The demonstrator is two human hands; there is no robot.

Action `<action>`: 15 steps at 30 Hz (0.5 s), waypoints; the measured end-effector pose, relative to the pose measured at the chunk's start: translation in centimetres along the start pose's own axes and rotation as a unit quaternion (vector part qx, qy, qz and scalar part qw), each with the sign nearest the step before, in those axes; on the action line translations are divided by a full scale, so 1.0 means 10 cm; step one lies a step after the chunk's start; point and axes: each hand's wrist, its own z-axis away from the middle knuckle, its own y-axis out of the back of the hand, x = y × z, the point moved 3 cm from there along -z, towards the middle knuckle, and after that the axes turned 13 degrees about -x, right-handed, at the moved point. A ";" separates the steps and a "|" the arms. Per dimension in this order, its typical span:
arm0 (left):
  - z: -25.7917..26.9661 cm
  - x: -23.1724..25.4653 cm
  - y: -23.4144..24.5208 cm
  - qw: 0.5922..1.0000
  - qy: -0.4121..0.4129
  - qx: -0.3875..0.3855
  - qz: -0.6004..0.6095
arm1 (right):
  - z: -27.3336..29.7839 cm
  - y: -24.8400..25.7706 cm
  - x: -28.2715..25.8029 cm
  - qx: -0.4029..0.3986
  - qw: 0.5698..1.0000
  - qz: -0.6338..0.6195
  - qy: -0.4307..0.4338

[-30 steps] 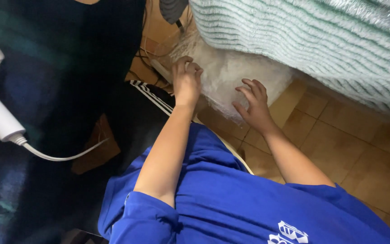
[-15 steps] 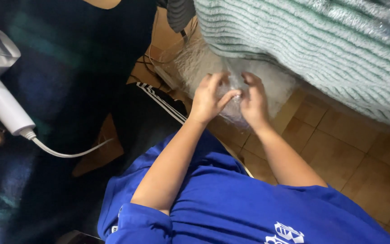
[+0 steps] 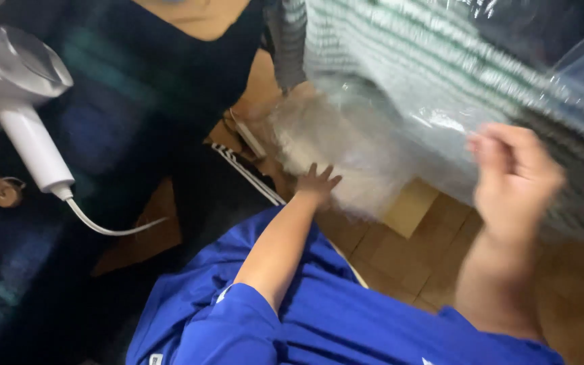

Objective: The person places baseball caps into clear plastic bags by hand and then uses a small handheld hair dryer to heat-shrink the plastic around them.

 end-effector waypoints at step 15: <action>-0.30 0.15 -0.02 1.000 -0.002 -0.021 -0.007 | -0.12 0.39 -0.25 0.000 1.000 0.027 0.007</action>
